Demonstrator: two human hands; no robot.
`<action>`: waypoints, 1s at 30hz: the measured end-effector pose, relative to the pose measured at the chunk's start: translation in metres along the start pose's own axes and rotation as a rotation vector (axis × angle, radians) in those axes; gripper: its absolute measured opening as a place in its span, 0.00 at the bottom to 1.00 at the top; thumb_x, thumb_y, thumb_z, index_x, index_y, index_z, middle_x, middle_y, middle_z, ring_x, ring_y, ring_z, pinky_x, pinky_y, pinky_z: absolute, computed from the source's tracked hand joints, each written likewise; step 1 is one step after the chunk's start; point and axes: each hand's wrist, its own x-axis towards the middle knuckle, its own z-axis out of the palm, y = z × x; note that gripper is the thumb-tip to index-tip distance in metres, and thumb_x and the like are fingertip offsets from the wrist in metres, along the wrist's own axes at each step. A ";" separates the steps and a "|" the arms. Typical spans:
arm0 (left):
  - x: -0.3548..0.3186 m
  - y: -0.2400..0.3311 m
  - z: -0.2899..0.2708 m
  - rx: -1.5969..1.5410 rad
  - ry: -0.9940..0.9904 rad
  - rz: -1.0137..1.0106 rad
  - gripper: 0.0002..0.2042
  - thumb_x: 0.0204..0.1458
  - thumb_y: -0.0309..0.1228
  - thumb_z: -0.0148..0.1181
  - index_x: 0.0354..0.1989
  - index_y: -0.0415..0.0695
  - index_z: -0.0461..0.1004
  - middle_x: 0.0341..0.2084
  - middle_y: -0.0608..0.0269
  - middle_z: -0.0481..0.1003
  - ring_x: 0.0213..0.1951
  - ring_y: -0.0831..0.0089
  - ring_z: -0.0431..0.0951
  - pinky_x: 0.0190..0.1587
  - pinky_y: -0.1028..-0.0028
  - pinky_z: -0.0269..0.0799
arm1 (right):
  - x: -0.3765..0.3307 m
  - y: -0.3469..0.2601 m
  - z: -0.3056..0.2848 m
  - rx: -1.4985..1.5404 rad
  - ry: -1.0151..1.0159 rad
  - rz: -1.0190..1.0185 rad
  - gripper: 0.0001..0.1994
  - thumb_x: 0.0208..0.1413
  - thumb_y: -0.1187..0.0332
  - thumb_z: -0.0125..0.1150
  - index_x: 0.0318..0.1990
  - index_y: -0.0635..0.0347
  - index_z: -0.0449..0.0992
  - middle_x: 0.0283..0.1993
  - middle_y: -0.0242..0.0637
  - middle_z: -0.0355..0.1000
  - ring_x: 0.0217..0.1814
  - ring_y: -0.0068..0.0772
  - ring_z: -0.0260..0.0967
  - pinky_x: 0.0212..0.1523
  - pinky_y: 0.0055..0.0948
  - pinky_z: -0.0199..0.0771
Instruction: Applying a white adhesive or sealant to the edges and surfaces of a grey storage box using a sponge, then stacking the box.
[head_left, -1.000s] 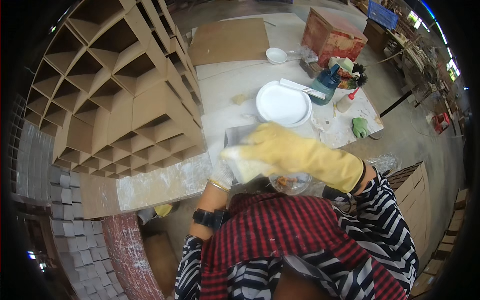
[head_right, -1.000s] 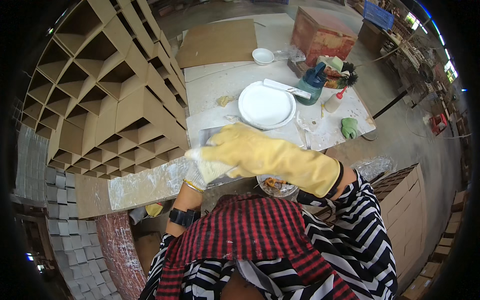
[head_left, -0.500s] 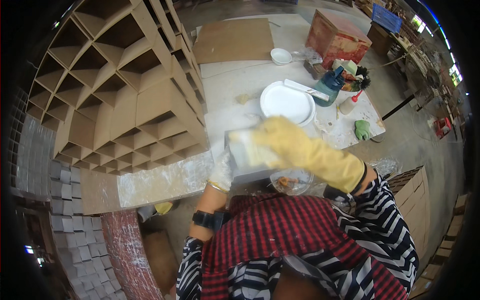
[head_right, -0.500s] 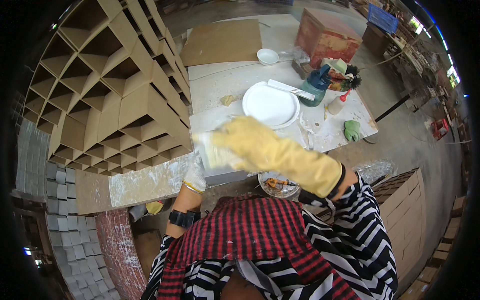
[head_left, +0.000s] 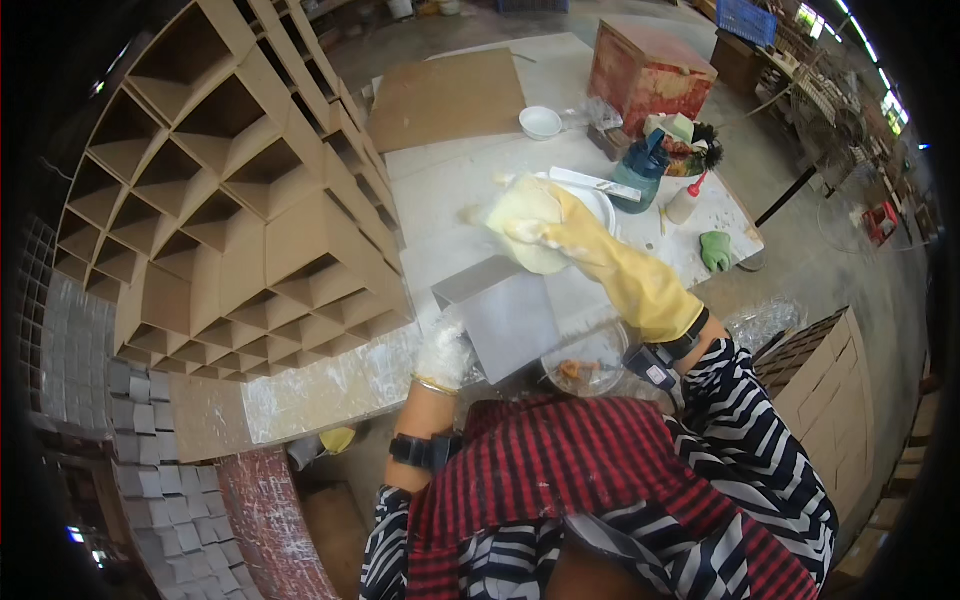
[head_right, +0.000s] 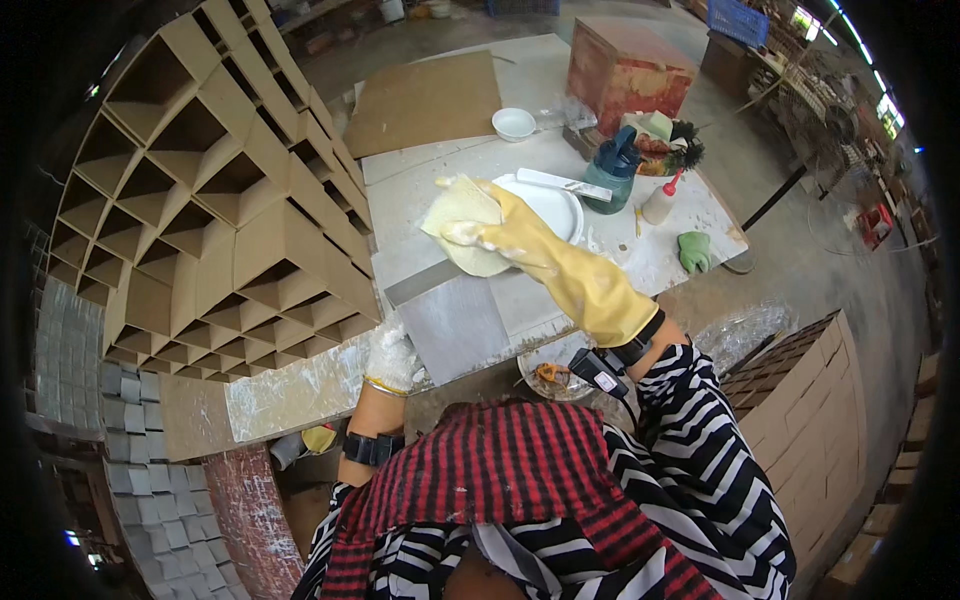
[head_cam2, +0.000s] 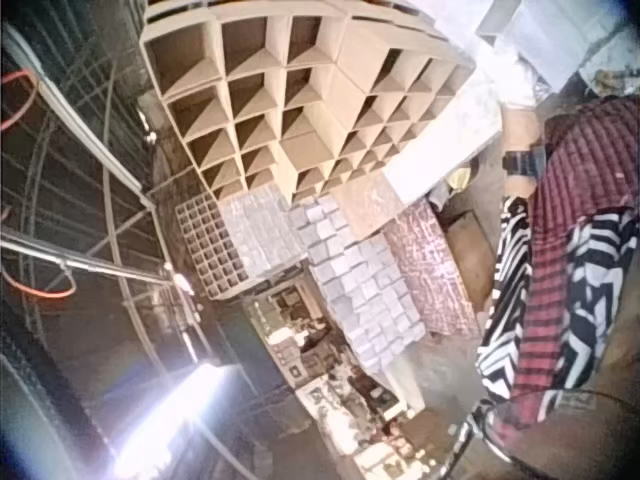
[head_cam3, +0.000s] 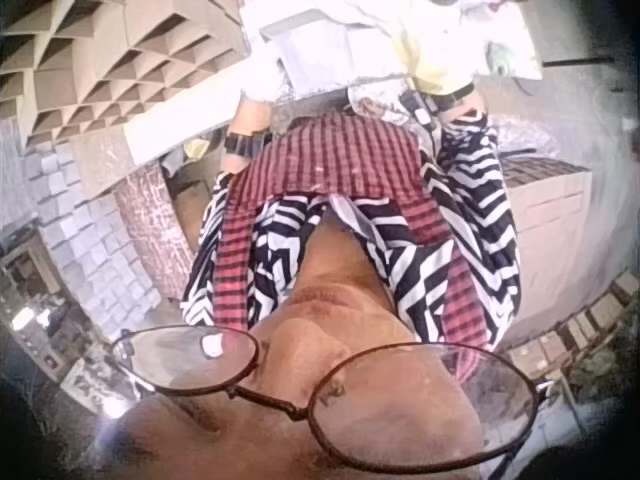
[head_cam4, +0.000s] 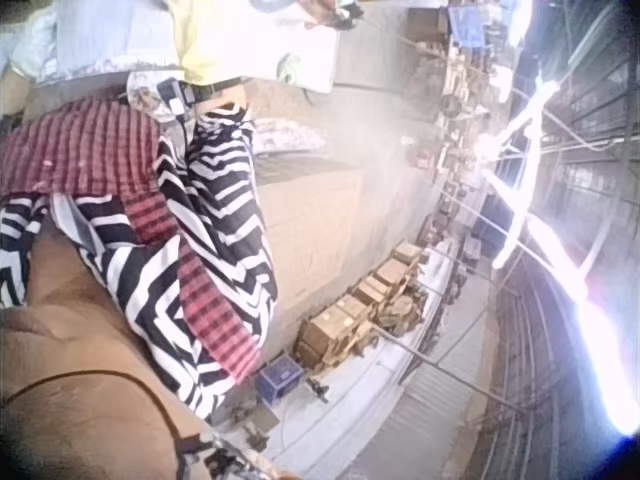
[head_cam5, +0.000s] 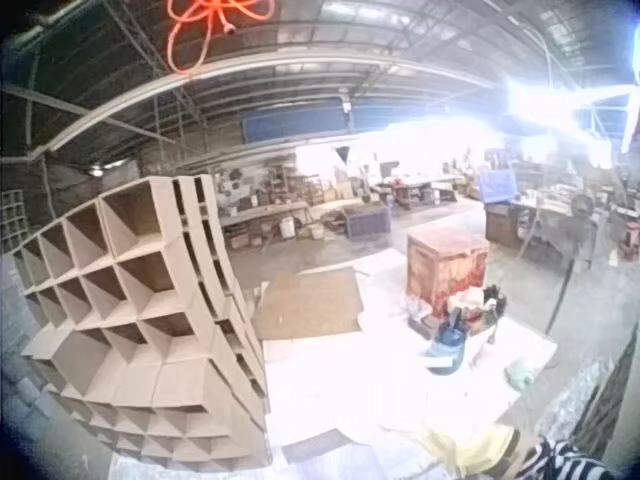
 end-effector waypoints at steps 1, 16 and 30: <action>0.001 -0.003 -0.003 -0.048 0.022 -0.010 0.15 0.56 0.30 0.54 0.50 0.35 0.69 0.43 0.56 0.74 0.44 0.66 0.75 0.46 0.69 0.75 | -0.003 0.001 -0.001 0.042 -0.020 0.027 0.33 0.48 0.64 0.68 0.63 0.56 0.62 0.48 0.34 0.71 0.48 0.25 0.68 0.49 0.25 0.68; 0.003 -0.025 -0.071 -0.263 -0.008 -0.042 0.17 0.61 0.33 0.43 0.51 0.34 0.69 0.46 0.48 0.74 0.47 0.56 0.75 0.51 0.61 0.73 | -0.020 -0.042 0.014 -0.181 -0.126 0.066 0.34 0.45 0.66 0.70 0.63 0.47 0.64 0.50 0.32 0.70 0.47 0.22 0.66 0.48 0.25 0.67; 0.011 -0.045 -0.099 -0.137 -0.032 -0.113 0.18 0.62 0.34 0.39 0.54 0.36 0.67 0.48 0.50 0.73 0.48 0.59 0.74 0.50 0.62 0.73 | 0.022 -0.012 0.014 -0.971 -0.389 -0.316 0.34 0.43 0.67 0.69 0.61 0.49 0.63 0.50 0.45 0.70 0.54 0.51 0.66 0.53 0.43 0.67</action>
